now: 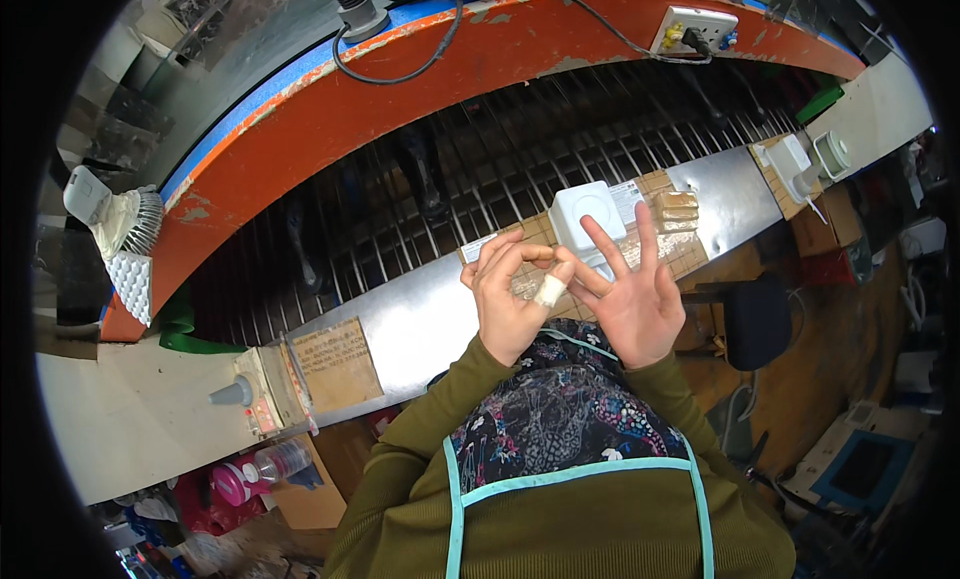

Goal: The person applies a white adhesive to the sole of a black shoe using a small brush. The person repeatedly dips the brush into a container and spreads the adhesive along the shoe's sole and edges.

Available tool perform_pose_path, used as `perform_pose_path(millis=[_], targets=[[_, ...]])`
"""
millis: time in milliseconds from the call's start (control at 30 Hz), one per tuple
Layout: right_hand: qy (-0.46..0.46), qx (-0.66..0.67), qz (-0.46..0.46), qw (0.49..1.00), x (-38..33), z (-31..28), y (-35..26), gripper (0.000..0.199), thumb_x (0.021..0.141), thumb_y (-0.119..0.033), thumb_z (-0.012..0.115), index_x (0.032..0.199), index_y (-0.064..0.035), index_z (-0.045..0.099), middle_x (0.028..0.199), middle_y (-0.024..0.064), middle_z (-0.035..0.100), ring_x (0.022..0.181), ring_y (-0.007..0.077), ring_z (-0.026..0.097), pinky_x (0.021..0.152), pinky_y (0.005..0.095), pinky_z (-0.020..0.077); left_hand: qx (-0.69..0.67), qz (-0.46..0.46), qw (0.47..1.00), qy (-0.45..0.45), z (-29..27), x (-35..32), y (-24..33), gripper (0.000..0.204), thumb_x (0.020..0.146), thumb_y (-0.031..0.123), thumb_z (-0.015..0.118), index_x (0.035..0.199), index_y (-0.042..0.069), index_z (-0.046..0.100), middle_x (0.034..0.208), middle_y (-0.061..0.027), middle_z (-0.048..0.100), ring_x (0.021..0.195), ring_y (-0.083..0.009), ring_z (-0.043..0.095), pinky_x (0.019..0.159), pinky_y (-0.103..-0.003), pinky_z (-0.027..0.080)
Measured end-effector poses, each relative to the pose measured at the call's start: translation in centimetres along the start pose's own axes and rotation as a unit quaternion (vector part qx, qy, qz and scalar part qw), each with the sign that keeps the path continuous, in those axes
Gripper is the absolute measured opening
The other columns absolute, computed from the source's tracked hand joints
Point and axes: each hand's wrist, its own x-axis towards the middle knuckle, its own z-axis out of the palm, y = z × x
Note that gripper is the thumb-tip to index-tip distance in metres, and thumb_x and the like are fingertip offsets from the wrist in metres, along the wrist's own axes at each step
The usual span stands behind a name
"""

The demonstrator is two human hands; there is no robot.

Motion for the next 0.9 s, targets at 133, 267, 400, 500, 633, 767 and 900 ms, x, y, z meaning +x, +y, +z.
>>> perform_pose_path(millis=[133,267,400,500,633,767,900], targets=[[-0.04,-0.12,-0.042,0.991,0.1,0.5,1.1,0.081,0.094,-0.041,0.05,0.152,-0.0284,-0.005,0.154,0.0257,0.011,0.136,0.0499,0.028,0.11,0.0566,0.0271,0.052,0.038,0.996,0.063,0.8,0.3,-0.4,0.005,0.083,0.015,0.065,0.081,0.01,0.064,0.086,-0.0013,0.065,0.11,-0.0209,0.056,0.091,-0.041,0.023],[-0.043,-0.107,-0.034,0.993,0.9,0.4,1.8,0.079,0.094,-0.04,0.05,0.153,-0.0287,-0.003,0.154,0.0258,0.01,0.137,0.0482,0.028,0.111,0.0578,0.025,0.088,0.083,0.989,0.082,1.1,0.9,-1.9,0.009,0.084,0.014,0.063,0.078,0.009,0.058,0.086,-0.003,0.062,0.107,-0.0213,0.057,0.091,-0.043,0.023],[0.03,0.083,0.027,0.996,1.0,-0.3,1.7,0.07,0.096,-0.04,0.046,0.153,-0.0276,0.008,0.154,0.0264,0.011,0.139,0.0428,0.028,0.111,0.0632,0.0197,0.086,0.054,0.989,0.103,1.2,1.2,-3.2,0.009,0.086,0.014,0.062,0.081,0.008,0.058,0.091,-0.0044,0.062,0.109,-0.0216,0.056,0.093,-0.044,0.022],[0.069,0.192,0.056,0.977,1.0,-1.0,1.7,0.063,0.096,-0.041,0.045,0.151,-0.0264,0.019,0.154,0.0269,0.012,0.141,0.0382,0.025,0.111,0.0666,0.0156,0.129,0.011,0.988,0.083,0.2,1.4,-3.4,0.006,0.086,0.015,0.063,0.088,0.01,0.062,0.096,-0.0037,0.063,0.114,-0.0211,0.053,0.096,-0.046,0.02],[0.098,0.233,0.065,0.965,1.3,-1.6,1.7,0.064,0.094,-0.042,0.048,0.15,-0.028,0.02,0.154,0.0264,0.014,0.143,0.0377,0.021,0.111,0.0652,0.0164,0.089,0.019,0.995,0.046,-0.3,0.8,-1.7,0.015,0.083,0.019,0.07,0.097,0.013,0.073,0.095,-0.0004,0.067,0.118,-0.0206,0.053,0.1,-0.045,0.021],[0.092,0.191,0.06,0.975,1.5,-1.5,1.8,0.07,0.093,-0.041,0.051,0.151,-0.0323,0.014,0.153,0.0248,0.016,0.142,0.0405,0.021,0.111,0.0617,0.0217,0.109,0.054,0.992,0.034,0.0,0.5,-0.7,0.012,0.079,0.017,0.073,0.091,0.015,0.076,0.089,0.0017,0.068,0.118,-0.0205,0.052,0.099,-0.048,0.018],[0.061,0.075,0.021,0.995,1.2,-1.2,1.8,0.079,0.091,-0.038,0.054,0.152,-0.0317,0.004,0.153,0.0242,0.016,0.14,0.0422,0.026,0.112,0.0575,0.0233,0.12,0.072,0.989,0.049,0.4,0.4,-1.0,0.009,0.081,0.017,0.07,0.088,0.014,0.074,0.084,0.0032,0.067,0.119,-0.0204,0.052,0.098,-0.054,0.016]])
